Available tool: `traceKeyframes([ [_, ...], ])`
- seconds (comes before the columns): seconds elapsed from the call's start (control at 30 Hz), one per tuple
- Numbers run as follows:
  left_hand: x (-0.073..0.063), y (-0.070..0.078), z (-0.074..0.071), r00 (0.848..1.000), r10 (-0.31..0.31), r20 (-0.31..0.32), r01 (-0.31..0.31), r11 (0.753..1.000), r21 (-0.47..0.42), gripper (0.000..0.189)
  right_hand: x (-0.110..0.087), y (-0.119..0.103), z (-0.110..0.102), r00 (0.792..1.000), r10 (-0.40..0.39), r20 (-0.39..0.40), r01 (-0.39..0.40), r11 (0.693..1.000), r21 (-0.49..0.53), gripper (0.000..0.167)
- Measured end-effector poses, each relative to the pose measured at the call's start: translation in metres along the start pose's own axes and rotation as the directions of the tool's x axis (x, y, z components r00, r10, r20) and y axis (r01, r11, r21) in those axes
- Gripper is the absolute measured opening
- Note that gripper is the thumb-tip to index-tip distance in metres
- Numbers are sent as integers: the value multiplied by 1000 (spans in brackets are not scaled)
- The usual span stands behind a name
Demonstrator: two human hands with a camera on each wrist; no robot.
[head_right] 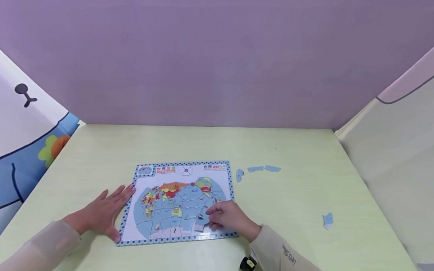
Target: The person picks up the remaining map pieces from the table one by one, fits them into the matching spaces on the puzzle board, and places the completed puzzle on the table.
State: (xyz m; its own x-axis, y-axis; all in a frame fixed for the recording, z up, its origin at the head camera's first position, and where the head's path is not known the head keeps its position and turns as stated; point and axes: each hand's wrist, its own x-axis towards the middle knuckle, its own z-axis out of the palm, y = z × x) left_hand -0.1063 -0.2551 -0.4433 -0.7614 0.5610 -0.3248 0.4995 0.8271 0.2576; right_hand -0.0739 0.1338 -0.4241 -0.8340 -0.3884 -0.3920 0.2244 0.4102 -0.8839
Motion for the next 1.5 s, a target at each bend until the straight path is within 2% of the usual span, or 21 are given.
traceKeyframes([
  [0.4,0,0,0,1000,-4,-3,4,1000,10,136,1,5,8,1000,13,17,-13,1000,16,16],
  [0.63,3,-3,3,1000,17,2,-17,1000,-16,136,0,8,12,1000,10,9,-10,1000,23,17],
  [0.77,2,-1,0,1000,-2,28,3,1000,-29,136,1,9,14,1000,-21,1,21,999,-47,16],
  [0.87,1,-1,-2,1000,-2,30,3,1000,-27,135,1,7,15,999,-48,-4,47,991,-129,15],
  [1.0,1,0,-2,1000,-4,28,5,1000,-18,135,1,4,17,998,-66,-4,64,980,-189,15],
  [1.23,1,1,-1,1000,-7,18,8,1000,-21,136,3,1,19,995,-100,-6,93,943,-320,17],
  [1.5,1,0,0,1000,-17,25,18,1000,-16,136,8,-1,20,992,-124,17,121,914,-386,15],
])
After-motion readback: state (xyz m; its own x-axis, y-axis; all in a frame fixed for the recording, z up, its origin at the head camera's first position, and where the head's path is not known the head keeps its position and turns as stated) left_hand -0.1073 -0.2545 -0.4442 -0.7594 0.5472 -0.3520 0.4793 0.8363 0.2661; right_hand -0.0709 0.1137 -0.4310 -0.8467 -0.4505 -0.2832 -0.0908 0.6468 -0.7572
